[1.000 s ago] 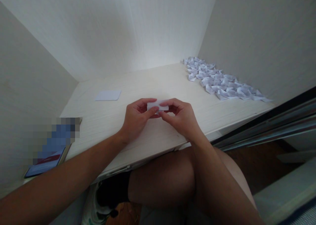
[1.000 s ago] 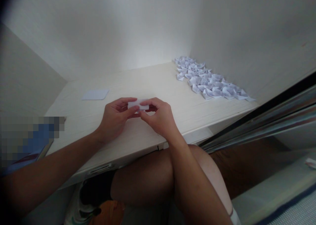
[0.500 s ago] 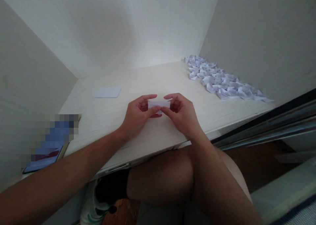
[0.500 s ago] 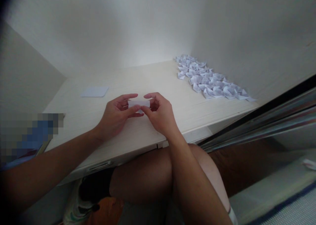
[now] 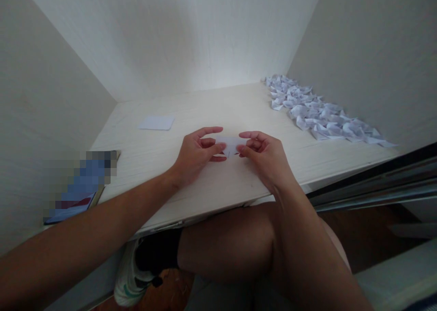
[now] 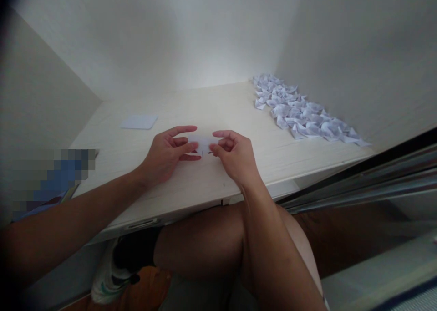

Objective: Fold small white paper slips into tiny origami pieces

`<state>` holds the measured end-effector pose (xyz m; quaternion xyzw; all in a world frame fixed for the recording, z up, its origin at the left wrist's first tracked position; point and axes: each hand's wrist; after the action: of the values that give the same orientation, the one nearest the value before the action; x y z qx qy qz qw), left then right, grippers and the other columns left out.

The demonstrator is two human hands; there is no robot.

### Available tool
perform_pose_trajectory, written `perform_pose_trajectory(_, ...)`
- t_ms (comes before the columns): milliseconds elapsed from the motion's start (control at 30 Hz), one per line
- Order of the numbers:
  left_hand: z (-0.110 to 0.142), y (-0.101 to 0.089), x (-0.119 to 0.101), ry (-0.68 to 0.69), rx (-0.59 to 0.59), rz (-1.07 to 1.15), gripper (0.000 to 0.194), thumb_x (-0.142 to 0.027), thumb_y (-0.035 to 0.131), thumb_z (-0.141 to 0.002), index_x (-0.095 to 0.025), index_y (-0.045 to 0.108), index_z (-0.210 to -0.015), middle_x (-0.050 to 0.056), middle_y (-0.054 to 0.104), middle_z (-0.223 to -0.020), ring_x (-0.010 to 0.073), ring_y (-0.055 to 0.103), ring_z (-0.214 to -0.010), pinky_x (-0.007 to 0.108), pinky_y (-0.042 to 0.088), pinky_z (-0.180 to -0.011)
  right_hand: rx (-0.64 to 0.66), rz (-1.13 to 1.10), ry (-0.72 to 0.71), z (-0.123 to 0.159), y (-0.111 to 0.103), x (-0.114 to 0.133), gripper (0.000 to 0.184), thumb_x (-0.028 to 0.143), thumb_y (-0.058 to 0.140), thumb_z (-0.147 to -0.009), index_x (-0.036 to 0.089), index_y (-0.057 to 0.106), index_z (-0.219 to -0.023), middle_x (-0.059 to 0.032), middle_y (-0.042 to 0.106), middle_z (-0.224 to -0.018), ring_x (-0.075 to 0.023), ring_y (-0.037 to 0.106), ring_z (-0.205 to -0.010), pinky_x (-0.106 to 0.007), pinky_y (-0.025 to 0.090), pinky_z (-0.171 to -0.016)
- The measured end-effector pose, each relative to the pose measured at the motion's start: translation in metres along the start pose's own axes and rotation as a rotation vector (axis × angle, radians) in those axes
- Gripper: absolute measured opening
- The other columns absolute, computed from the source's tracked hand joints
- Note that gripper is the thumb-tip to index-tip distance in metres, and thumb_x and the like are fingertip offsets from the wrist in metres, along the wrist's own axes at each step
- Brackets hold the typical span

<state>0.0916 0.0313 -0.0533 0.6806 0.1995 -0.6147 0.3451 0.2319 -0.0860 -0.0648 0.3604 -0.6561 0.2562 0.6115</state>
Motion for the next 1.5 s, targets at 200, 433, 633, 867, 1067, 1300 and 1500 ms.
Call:
perform_pose_trajectory(200, -0.001, -0.002, -0.002, -0.028, -0.002, 0.0, 0.055, -0.024, 0.091, -0.066, -0.018, 0.071, -0.117, 0.0, 0.074, -0.072, 0.0188, 0.074, -0.069, 0.036, 0.068, -0.063, -0.039, -0.06, 0.041, -0.002, -0.002, 0.0, 0.033, 0.026, 0.087, -0.064, 0.02, 0.069, -0.091, 0.0043, 0.07, -0.066, -0.0138, 0.068, -0.062, -0.03, 0.053, -0.065)
perform_pose_trajectory(433, -0.002, -0.002, -0.001, 0.143, 0.055, -0.065, 0.037, -0.026, 0.087, -0.073, -0.02, 0.058, -0.095, -0.002, 0.074, -0.071, 0.0197, 0.078, -0.067, 0.029, 0.067, -0.057, -0.09, -0.219, 0.062, -0.001, -0.002, 0.005, 0.036, 0.02, 0.089, -0.059, 0.023, 0.057, -0.076, 0.0099, 0.061, -0.061, -0.0097, 0.062, -0.06, -0.025, 0.054, -0.063)
perform_pose_trajectory(633, -0.002, -0.007, -0.001, 0.319, 0.198, -0.225, 0.02, -0.024, 0.08, -0.083, -0.017, 0.072, -0.099, 0.001, 0.075, -0.082, 0.0191, 0.08, -0.075, 0.028, 0.07, -0.063, -0.028, -0.23, 0.089, 0.002, -0.009, 0.012, 0.032, 0.02, 0.088, -0.061, 0.021, 0.058, -0.071, 0.008, 0.062, -0.067, -0.0088, 0.061, -0.063, -0.022, 0.051, -0.062)
perform_pose_trajectory(867, 0.004, -0.01, -0.005, 0.315, 0.338, -0.346, 0.018, -0.025, 0.081, -0.084, -0.018, 0.084, -0.099, 0.007, 0.08, -0.089, 0.0195, 0.078, -0.078, 0.031, 0.072, -0.068, 0.064, -0.127, 0.044, 0.005, -0.016, 0.014, 0.021, 0.021, 0.086, -0.066, 0.021, 0.069, -0.079, 0.0058, 0.066, -0.072, -0.0091, 0.059, -0.062, -0.025, 0.046, -0.061)
perform_pose_trajectory(1067, 0.007, -0.008, -0.007, 0.318, 0.42, -0.382, 0.016, -0.026, 0.079, -0.087, -0.021, 0.086, -0.1, 0.007, 0.082, -0.09, 0.0179, 0.077, -0.071, 0.028, 0.07, -0.065, 0.126, -0.048, 0.033, 0.006, -0.025, 0.017, 0.013, 0.021, 0.083, -0.069, 0.021, 0.073, -0.077, 0.0045, 0.069, -0.071, -0.0109, 0.06, -0.064, -0.027, 0.045, -0.064)
perform_pose_trajectory(1300, 0.007, -0.009, -0.006, 0.696, 0.428, -0.654, 0.025, -0.018, 0.08, -0.087, -0.025, 0.083, -0.111, 0.003, 0.082, -0.086, 0.0116, 0.074, -0.065, 0.018, 0.06, -0.061, 0.167, -0.105, 0.111, 0.007, -0.031, 0.019, 0.013, 0.021, 0.085, -0.066, 0.02, 0.077, -0.077, 0.0024, 0.071, -0.073, -0.0109, 0.06, -0.064, -0.027, 0.047, -0.065)
perform_pose_trajectory(1500, 0.002, -0.011, -0.006, 1.071, 0.321, -0.805, 0.016, -0.023, 0.08, -0.09, -0.027, 0.083, -0.106, 0.004, 0.072, -0.091, 0.0113, 0.066, -0.073, 0.022, 0.054, -0.062, 0.178, -0.244, 0.277, 0.009, -0.03, 0.025, 0.018, 0.018, 0.09, -0.06, 0.017, 0.078, -0.074, 0.0017, 0.07, -0.071, -0.0092, 0.062, -0.063, -0.024, 0.05, -0.064)
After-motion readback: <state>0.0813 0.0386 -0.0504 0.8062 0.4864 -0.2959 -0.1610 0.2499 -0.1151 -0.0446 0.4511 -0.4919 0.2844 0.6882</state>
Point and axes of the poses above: each hand's wrist, its own z-axis away from the middle knuckle, its own y-axis out of the palm, x = y × z
